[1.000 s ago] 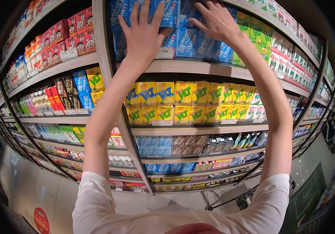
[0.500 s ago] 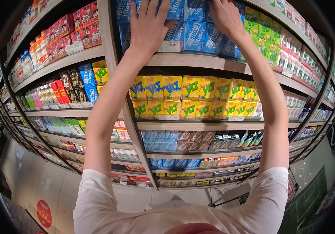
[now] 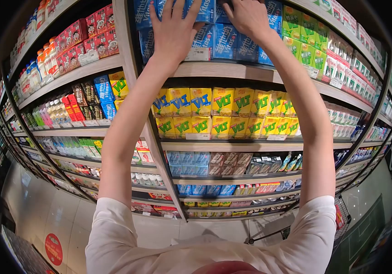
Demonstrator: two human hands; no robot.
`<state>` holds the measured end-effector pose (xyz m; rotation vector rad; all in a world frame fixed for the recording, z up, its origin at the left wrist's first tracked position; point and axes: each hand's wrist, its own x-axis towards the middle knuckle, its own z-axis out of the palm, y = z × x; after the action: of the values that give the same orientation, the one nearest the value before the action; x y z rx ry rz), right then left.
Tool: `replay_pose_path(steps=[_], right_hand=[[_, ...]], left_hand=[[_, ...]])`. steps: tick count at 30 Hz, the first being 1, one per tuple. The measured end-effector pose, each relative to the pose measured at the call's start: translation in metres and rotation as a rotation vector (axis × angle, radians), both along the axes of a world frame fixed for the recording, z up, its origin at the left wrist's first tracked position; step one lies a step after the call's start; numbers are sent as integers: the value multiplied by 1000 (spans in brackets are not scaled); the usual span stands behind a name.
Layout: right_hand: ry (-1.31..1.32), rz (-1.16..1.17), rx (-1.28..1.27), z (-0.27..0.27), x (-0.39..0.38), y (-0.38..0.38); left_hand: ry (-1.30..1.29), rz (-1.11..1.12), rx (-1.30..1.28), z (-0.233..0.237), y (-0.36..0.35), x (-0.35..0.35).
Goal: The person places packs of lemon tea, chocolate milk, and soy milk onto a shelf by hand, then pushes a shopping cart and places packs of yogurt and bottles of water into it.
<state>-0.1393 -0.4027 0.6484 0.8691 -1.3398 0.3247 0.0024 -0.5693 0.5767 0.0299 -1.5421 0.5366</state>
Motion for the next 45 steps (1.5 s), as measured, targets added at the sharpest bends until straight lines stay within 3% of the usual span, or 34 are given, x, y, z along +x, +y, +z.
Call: replay_pose_path(steps=[8, 11, 14, 20, 29, 32, 35, 38, 45], right_hand=[[96, 64, -46, 8, -21, -7], [-47, 22, 11, 14, -22, 1], [28, 39, -122, 20, -50, 5], [-291, 48, -71, 26, -47, 27], [-131, 134, -92, 27, -64, 34], [-237, 117, -96, 27, -59, 34], [-146, 111, -110, 26, -58, 34], [-289, 102, -94, 24, -39, 36], [-89, -11, -91, 9, -27, 29]], left_hand=[[-42, -40, -55, 2, -5, 10], [-61, -21, -47, 2, -5, 15], [-55, -19, -52, 3, -7, 14], [-63, 15, -42, 2, -7, 13], [-80, -1, -61, 4, -13, 17], [-81, 13, -68, 4, -14, 14], [-92, 12, -68, 4, -13, 12], [-127, -22, -37, 4, -14, 14], [-132, 0, -46, 8, -21, -1]])
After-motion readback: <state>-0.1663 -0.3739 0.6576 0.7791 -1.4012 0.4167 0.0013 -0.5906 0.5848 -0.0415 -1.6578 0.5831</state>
